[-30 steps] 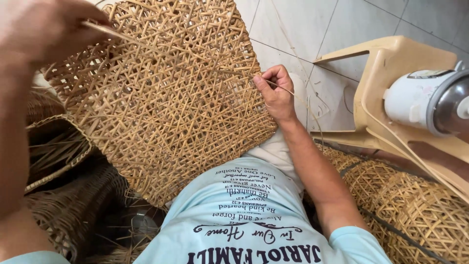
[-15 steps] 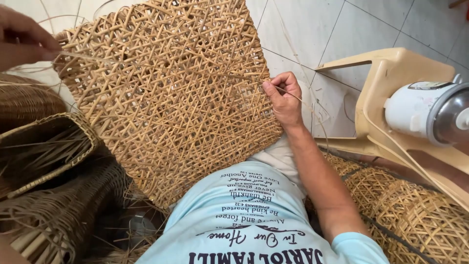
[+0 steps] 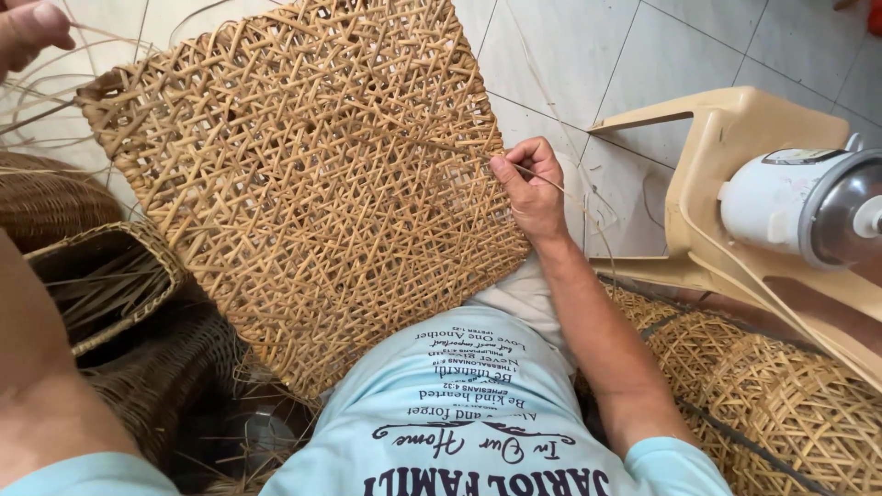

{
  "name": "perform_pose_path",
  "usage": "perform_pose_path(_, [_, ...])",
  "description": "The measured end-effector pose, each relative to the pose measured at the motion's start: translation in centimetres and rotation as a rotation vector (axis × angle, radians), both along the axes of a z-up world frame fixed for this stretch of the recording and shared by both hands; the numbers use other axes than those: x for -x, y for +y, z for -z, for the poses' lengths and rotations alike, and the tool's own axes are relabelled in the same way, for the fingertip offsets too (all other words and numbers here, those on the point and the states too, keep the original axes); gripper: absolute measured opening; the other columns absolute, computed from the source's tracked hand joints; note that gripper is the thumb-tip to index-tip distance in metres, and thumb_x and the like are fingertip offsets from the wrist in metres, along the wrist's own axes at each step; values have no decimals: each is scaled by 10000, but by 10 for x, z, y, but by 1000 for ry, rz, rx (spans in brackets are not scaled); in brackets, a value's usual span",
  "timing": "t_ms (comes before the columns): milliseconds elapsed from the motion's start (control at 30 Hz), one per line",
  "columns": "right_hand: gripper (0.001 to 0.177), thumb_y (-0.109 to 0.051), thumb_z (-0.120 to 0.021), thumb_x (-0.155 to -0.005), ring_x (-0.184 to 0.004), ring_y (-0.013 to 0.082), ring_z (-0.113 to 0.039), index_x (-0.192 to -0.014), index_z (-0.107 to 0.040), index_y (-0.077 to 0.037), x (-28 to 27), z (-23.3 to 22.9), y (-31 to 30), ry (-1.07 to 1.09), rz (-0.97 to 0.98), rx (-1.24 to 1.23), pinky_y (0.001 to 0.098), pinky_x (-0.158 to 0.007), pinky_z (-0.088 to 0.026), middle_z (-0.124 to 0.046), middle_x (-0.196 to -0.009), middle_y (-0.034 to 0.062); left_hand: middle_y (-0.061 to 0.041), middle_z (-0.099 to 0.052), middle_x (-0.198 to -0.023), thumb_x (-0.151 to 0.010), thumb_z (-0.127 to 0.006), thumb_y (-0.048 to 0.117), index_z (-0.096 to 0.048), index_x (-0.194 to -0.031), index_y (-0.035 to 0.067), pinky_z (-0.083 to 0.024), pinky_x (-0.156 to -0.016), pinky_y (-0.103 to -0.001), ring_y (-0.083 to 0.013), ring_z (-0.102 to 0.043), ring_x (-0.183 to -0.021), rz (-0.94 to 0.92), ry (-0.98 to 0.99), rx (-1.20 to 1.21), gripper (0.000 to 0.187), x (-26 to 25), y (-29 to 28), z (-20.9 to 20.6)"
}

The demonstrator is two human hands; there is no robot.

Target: Weaving long rattan strands into a mesh pattern to create or repair a mat.

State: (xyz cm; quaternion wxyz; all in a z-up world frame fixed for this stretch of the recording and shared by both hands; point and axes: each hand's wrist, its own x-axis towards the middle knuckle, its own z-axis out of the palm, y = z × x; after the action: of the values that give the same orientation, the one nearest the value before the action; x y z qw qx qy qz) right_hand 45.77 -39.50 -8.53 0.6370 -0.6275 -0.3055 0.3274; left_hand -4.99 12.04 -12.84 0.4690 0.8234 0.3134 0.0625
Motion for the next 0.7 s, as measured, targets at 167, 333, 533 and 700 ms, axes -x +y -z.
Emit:
perform_pose_path(167, [230,-46,-786,-972,-711,28,-602,-973,-560,-89,-1,-1,0,3,-7,4,168,-652,-481,-681,-852,26,-41,-531,-897,-1245,-652,534,-694,-1259,146,-344,-806,-173,-67,-564,-882,-315,-140,158,390,-26,-64,-9])
perform_pose_path(333, [223,-59,-774,-992,-716,28,-596,-978,-554,-92,-2,2,-2,5,-10,18,169,-653,-472,-673,-852,22,32,-693,-922,-1152,-824,270,-748,-1160,159,-557,-762,-128,-10,-697,-788,-645,-334,371,135,-71,-145,-34])
perform_pose_path(533, [226,-43,-772,-988,-712,34,-601,-979,-551,-88,-1,2,-1,11,-9,7,170,-659,-475,-672,-844,24,30,-694,-906,-1151,-807,268,-749,-1143,158,-570,-759,-147,-26,-700,-781,-734,-401,389,125,-101,-219,-106])
perform_pose_path(700, [227,-47,-773,-989,-712,32,-602,-981,-550,-88,-1,2,-4,22,-2,9,173,-659,-477,-675,-843,25,28,-694,-891,-1149,-790,267,-751,-1125,157,-582,-756,-167,-42,-702,-774,-823,-461,406,119,-157,-273,-181])
